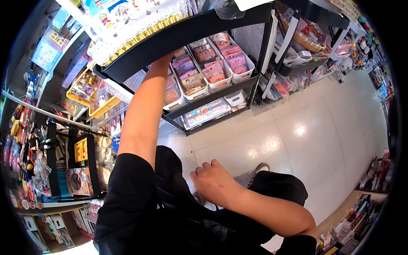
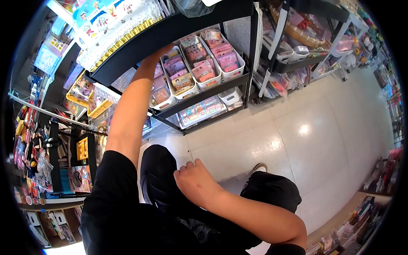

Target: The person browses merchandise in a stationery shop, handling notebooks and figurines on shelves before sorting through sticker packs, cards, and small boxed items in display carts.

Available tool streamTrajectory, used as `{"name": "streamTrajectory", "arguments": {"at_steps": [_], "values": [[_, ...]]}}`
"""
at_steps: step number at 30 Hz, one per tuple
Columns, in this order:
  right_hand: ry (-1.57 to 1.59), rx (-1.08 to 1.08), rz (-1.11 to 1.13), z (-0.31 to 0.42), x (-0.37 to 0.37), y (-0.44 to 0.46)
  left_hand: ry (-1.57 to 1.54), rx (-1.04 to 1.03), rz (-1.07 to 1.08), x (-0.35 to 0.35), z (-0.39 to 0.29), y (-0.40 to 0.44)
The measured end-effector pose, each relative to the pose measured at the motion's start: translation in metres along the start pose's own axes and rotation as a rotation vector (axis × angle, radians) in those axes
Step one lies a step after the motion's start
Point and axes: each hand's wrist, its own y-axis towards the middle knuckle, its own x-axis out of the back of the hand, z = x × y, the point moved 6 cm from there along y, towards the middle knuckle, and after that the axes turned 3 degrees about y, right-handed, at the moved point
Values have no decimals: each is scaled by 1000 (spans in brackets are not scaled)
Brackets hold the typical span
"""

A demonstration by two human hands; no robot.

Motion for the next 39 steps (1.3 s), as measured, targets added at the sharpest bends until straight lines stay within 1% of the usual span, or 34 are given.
{"name": "streamTrajectory", "arguments": {"at_steps": [1,3,7,9,10,12,13,15,16,18,20,21,23,24,26,28,30,31,34,36,39], "values": [[5,-3,-4,0,0,0,-88,-84,-156,7,1,-1],[7,-2,-7,0,1,-1,-177,-170,-312,7,2,-3],[3,1,-4,-1,2,0,-506,107,-67,-25,12,0],[0,3,-10,-1,2,0,-585,176,-4,-20,7,-4],[-3,5,-14,-1,2,0,-862,491,165,9,-8,-16],[-4,8,-12,-2,2,0,-1127,814,341,12,-13,-33],[-5,11,-9,-2,1,0,-1087,716,365,5,-8,-32],[1,9,-11,-3,0,1,-1044,621,389,7,-4,-36],[5,6,-14,-3,-1,1,-888,365,316,17,-8,-34],[12,4,-21,-4,1,1,-726,114,243,33,-19,-38],[19,1,-28,-4,2,1,-1040,184,415,82,-45,-53],[27,-4,-20,-5,2,1,-1040,184,417,106,-53,-56],[36,-13,-11,-7,2,0,-913,369,734,123,-64,-75],[40,-20,-5,-7,2,0,-915,367,738,125,-66,-81],[47,-24,1,-8,2,0,-834,244,720,129,-67,-89],[79,-36,18,-10,-1,1,-838,270,719,130,-66,-95],[78,-34,18,-9,0,1,-729,166,717,138,-72,-98],[81,-36,16,-9,0,1,-659,184,742,142,-76,-100],[69,-36,25,-9,0,1,-645,163,729,140,-80,-108],[60,-32,19,-9,-3,1,-658,189,756,136,-82,-112],[56,-32,22,-7,-1,2,-597,150,708,133,-83,-117]]}}
